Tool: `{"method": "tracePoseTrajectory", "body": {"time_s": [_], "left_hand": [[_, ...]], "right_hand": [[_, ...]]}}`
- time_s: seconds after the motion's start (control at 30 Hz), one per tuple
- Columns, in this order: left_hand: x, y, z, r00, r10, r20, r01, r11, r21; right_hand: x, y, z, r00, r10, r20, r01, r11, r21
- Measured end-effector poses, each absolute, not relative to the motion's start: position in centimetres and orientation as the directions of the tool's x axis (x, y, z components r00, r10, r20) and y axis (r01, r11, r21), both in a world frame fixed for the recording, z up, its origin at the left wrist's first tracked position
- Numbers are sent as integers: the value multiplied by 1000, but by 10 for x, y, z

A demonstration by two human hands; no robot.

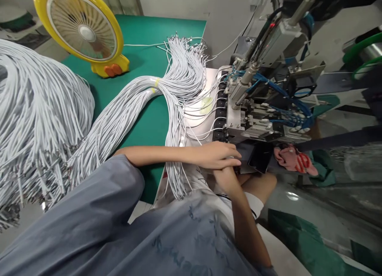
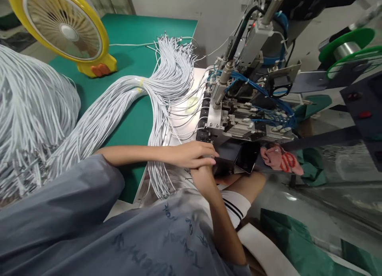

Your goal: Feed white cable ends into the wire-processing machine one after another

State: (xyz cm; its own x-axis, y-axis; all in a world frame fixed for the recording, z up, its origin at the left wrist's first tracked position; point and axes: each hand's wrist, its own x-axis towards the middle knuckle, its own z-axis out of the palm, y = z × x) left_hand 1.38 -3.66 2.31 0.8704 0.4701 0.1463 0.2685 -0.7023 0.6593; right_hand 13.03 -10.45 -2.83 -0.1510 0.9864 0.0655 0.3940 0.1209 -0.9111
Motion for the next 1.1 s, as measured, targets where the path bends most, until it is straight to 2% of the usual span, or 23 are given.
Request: {"method": "tracePoseTrajectory", "body": {"time_s": [0.1,0.17,0.27,0.33,0.4,0.5,0.63,0.83,0.97,1.1], "left_hand": [[12,-26,20,853,521,26,305,-538,786],[11,-23,20,867,497,-32,294,-459,838],[11,-27,23,917,398,-19,209,-440,873],[12,-32,27,933,360,8,158,-428,890],[14,-39,30,919,392,42,125,-392,911],[16,-47,30,865,500,54,95,-268,959],[18,-51,24,823,568,23,56,-121,991],[18,-50,22,756,622,204,36,-351,936],[19,-50,23,710,650,270,59,-437,898],[20,-51,25,684,677,271,70,-431,899]], "right_hand": [[175,-112,-13,-147,986,-80,366,-21,-930],[199,-120,-2,-107,976,-192,308,-151,-939],[216,-130,5,47,969,-243,104,-246,-964],[212,-134,2,114,970,-214,-69,-207,-976],[200,-134,-3,133,979,-154,-198,-126,-972],[181,-132,-5,186,980,-71,-267,-19,-964],[173,-129,2,163,984,-69,-327,-12,-945],[179,-123,5,76,985,-152,-404,-109,-908],[176,-121,4,143,978,-152,-364,-91,-927],[172,-123,2,276,959,-58,-253,14,-967]]}}
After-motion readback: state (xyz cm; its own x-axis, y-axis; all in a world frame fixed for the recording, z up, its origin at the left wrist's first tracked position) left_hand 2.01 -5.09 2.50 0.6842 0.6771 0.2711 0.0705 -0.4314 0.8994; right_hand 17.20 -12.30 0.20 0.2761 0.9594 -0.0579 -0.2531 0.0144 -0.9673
